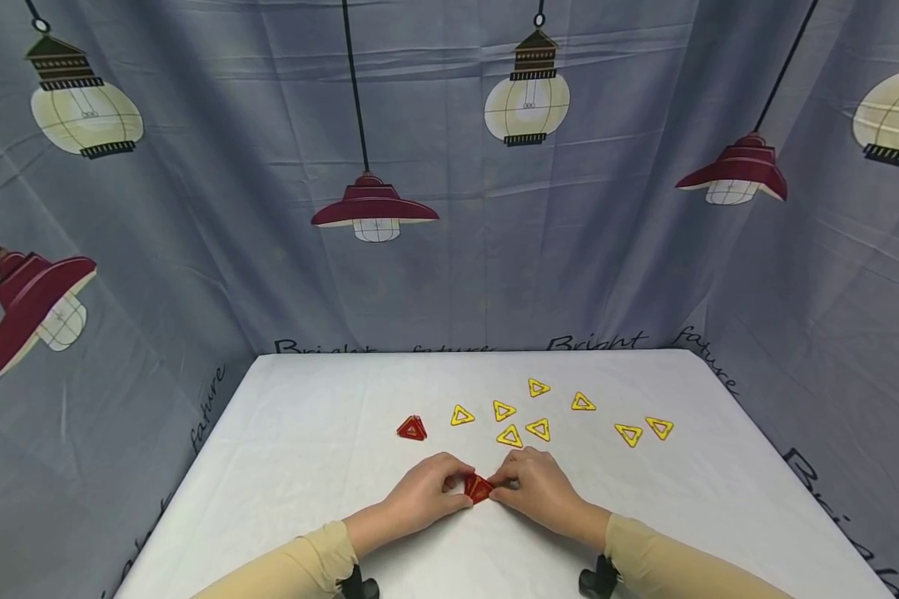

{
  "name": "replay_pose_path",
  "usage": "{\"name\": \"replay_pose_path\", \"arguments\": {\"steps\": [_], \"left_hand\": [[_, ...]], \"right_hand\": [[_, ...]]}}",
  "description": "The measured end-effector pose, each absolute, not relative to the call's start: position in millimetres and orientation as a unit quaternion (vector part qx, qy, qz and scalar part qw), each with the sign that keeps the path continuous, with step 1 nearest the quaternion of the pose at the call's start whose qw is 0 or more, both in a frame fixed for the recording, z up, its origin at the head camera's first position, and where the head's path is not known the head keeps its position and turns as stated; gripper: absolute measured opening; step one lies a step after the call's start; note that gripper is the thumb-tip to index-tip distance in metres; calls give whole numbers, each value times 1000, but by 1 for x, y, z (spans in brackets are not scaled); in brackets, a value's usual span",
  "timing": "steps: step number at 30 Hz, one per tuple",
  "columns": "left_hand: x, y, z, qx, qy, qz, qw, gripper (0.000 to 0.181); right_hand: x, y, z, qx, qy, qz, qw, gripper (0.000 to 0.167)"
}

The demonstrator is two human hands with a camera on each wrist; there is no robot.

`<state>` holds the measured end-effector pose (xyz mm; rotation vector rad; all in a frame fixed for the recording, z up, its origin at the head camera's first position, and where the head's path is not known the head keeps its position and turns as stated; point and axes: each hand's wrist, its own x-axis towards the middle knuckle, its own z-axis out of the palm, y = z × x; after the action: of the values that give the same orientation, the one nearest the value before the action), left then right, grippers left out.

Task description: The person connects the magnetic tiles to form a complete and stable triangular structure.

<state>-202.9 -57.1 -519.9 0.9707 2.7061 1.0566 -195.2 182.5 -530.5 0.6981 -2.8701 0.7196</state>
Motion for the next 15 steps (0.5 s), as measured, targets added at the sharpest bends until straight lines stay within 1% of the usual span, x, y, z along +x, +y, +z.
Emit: {"name": "replay_pose_path", "arguments": {"steps": [8,15], "left_hand": [[-203,-58,-519,295,893,337,40,40],[-209,-61,-520,291,902,318,22,41]], "right_hand": [[-197,178,-529,226,-945,229,63,14],[-203,170,-529,219,-950,208,79,13]]}}
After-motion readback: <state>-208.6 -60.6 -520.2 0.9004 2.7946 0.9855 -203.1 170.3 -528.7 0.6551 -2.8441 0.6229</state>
